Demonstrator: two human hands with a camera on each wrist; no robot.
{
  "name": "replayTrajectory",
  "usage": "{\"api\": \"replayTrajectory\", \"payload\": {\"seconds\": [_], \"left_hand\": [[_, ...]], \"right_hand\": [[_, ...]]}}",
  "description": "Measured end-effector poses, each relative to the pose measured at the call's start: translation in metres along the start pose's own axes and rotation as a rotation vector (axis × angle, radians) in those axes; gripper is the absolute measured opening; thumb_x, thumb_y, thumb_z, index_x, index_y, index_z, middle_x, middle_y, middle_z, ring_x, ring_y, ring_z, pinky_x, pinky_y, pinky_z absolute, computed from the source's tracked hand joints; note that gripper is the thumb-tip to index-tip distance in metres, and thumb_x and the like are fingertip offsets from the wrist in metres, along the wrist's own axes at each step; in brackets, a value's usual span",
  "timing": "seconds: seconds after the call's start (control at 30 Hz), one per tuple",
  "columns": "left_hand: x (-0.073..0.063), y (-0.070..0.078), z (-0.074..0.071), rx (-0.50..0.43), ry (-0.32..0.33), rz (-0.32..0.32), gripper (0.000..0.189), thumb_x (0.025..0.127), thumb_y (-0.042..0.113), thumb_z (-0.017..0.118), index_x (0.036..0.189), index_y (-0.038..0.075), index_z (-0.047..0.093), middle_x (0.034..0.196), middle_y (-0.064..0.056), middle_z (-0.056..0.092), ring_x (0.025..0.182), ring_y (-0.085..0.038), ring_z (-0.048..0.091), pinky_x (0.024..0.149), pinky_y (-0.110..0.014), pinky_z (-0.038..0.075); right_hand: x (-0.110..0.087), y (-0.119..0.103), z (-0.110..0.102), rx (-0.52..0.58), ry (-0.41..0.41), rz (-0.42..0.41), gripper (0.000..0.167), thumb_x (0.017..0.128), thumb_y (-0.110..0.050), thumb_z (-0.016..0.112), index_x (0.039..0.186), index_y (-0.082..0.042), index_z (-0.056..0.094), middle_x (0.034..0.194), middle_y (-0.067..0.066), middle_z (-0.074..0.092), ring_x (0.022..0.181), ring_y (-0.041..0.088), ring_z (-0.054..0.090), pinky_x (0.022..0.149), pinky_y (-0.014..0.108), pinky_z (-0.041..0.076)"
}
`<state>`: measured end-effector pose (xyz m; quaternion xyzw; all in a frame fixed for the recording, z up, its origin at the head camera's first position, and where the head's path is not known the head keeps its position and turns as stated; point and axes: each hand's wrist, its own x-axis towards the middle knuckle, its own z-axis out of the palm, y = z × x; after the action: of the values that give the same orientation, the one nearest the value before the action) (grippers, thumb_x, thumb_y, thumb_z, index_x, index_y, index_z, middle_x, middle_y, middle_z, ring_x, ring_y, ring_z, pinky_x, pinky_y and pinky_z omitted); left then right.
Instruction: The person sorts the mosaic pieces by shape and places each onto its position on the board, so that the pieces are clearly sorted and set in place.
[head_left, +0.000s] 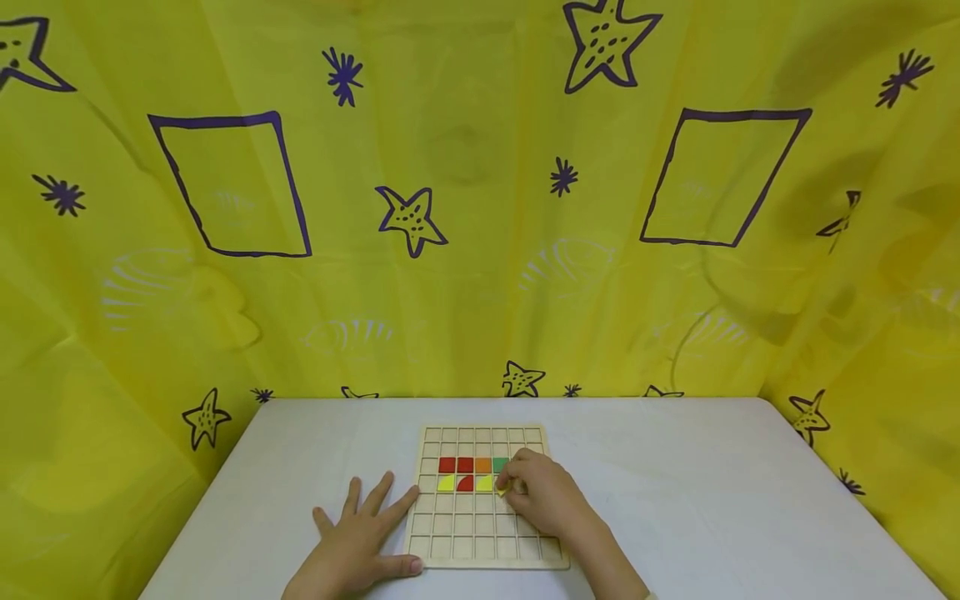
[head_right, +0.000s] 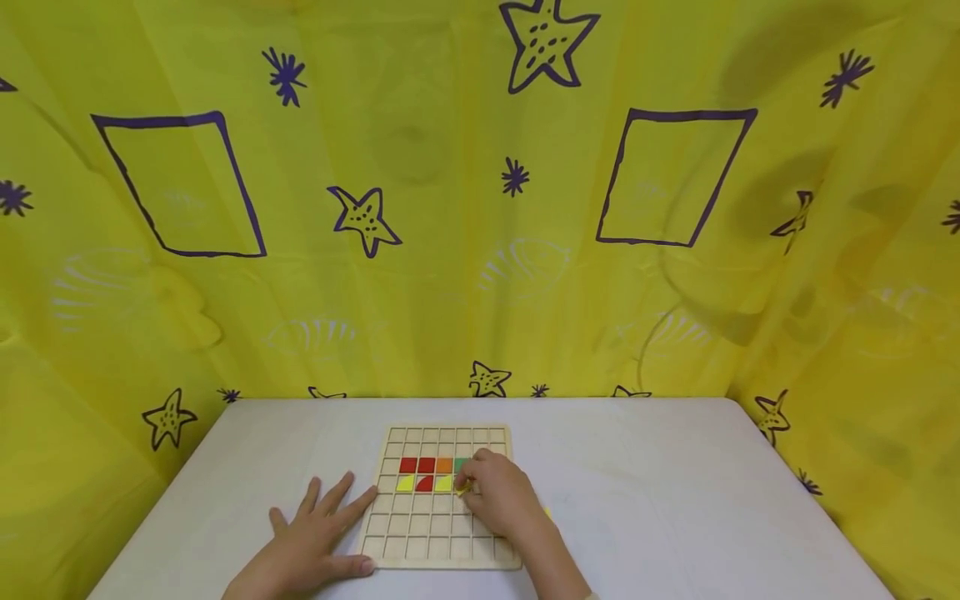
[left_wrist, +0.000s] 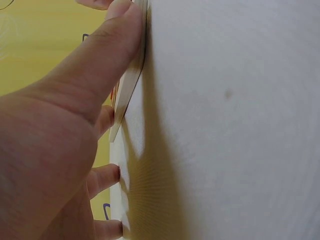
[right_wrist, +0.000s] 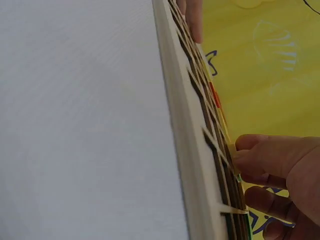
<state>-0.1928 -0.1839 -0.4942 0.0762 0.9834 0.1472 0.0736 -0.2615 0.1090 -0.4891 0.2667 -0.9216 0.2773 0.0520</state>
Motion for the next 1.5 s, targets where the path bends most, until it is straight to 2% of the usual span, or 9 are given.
{"api": "replayTrajectory", "payload": {"seconds": [0.13,0.43,0.53,0.67,0.8,0.97,1.2,1.5], "left_hand": [[0.0004,0.0006,0.0007,-0.004,-0.006,-0.009,0.1,0.064,0.081,0.067,0.15,0.035,0.044,0.161,-0.013,0.032,0.142,-0.062,0.016,0.087,-0.093,0.001],[0.0026,-0.0011,0.0019,-0.008,-0.019,-0.021,0.102,0.062,0.083,0.066,0.15,0.037,0.044,0.161,-0.013,0.031,0.142,-0.063,0.015,0.087,-0.093,-0.001],[0.0031,-0.001,0.0016,-0.013,-0.022,-0.024,0.103,0.061,0.083,0.065,0.15,0.037,0.044,0.162,-0.013,0.031,0.142,-0.063,0.014,0.087,-0.093,-0.001],[0.0018,-0.0002,0.0006,-0.014,-0.015,-0.012,0.103,0.061,0.083,0.065,0.15,0.036,0.044,0.162,-0.014,0.031,0.142,-0.064,0.014,0.086,-0.093,-0.001],[0.0011,0.0002,-0.0002,-0.009,-0.008,0.002,0.103,0.062,0.082,0.065,0.151,0.035,0.043,0.161,-0.014,0.031,0.141,-0.064,0.015,0.086,-0.093,0.001],[0.0008,0.0001,-0.0004,0.0,-0.008,0.002,0.102,0.063,0.082,0.065,0.151,0.035,0.043,0.161,-0.014,0.031,0.141,-0.064,0.015,0.085,-0.093,0.002],[0.0021,0.0001,0.0002,0.003,-0.001,0.005,0.101,0.065,0.082,0.066,0.151,0.035,0.043,0.161,-0.014,0.031,0.141,-0.064,0.016,0.085,-0.093,0.003],[0.0033,0.0004,0.001,-0.012,-0.017,-0.017,0.103,0.061,0.083,0.066,0.15,0.035,0.044,0.161,-0.014,0.031,0.142,-0.064,0.015,0.086,-0.093,0.001]], "right_hand": [[-0.0009,0.0014,-0.001,-0.012,-0.003,-0.044,0.019,0.085,-0.002,0.068,0.086,-0.019,0.076,0.089,-0.01,0.066,0.079,0.005,0.056,0.07,0.028,0.051],[-0.0035,0.0006,-0.0009,-0.019,0.017,-0.069,0.022,0.083,0.0,0.068,0.094,-0.017,0.079,0.086,-0.009,0.064,0.073,0.004,0.053,0.065,0.024,0.047],[-0.0043,0.0001,-0.0013,-0.069,0.038,-0.09,0.02,0.084,-0.003,0.071,0.095,-0.016,0.08,0.093,-0.006,0.066,0.082,0.009,0.057,0.07,0.028,0.051],[-0.005,0.0014,-0.0009,-0.135,0.081,-0.162,0.018,0.083,-0.005,0.072,0.095,-0.016,0.08,0.105,-0.004,0.072,0.095,0.016,0.061,0.083,0.036,0.052],[-0.0059,0.004,-0.001,-0.115,0.067,-0.206,0.023,0.083,-0.002,0.069,0.094,-0.018,0.08,0.107,-0.005,0.075,0.096,0.016,0.062,0.084,0.035,0.051],[-0.007,0.0066,-0.0013,-0.084,0.027,-0.182,0.028,0.084,-0.001,0.065,0.097,-0.021,0.081,0.108,-0.005,0.073,0.098,0.016,0.061,0.086,0.036,0.051],[-0.0071,0.0074,-0.002,-0.09,0.033,-0.161,0.026,0.086,-0.003,0.066,0.1,-0.019,0.08,0.107,-0.005,0.07,0.098,0.015,0.06,0.086,0.038,0.052],[-0.0082,0.006,-0.0011,-0.121,0.019,-0.147,0.026,0.088,-0.005,0.065,0.104,-0.019,0.08,0.109,-0.005,0.067,0.096,0.014,0.058,0.083,0.039,0.052]]}}
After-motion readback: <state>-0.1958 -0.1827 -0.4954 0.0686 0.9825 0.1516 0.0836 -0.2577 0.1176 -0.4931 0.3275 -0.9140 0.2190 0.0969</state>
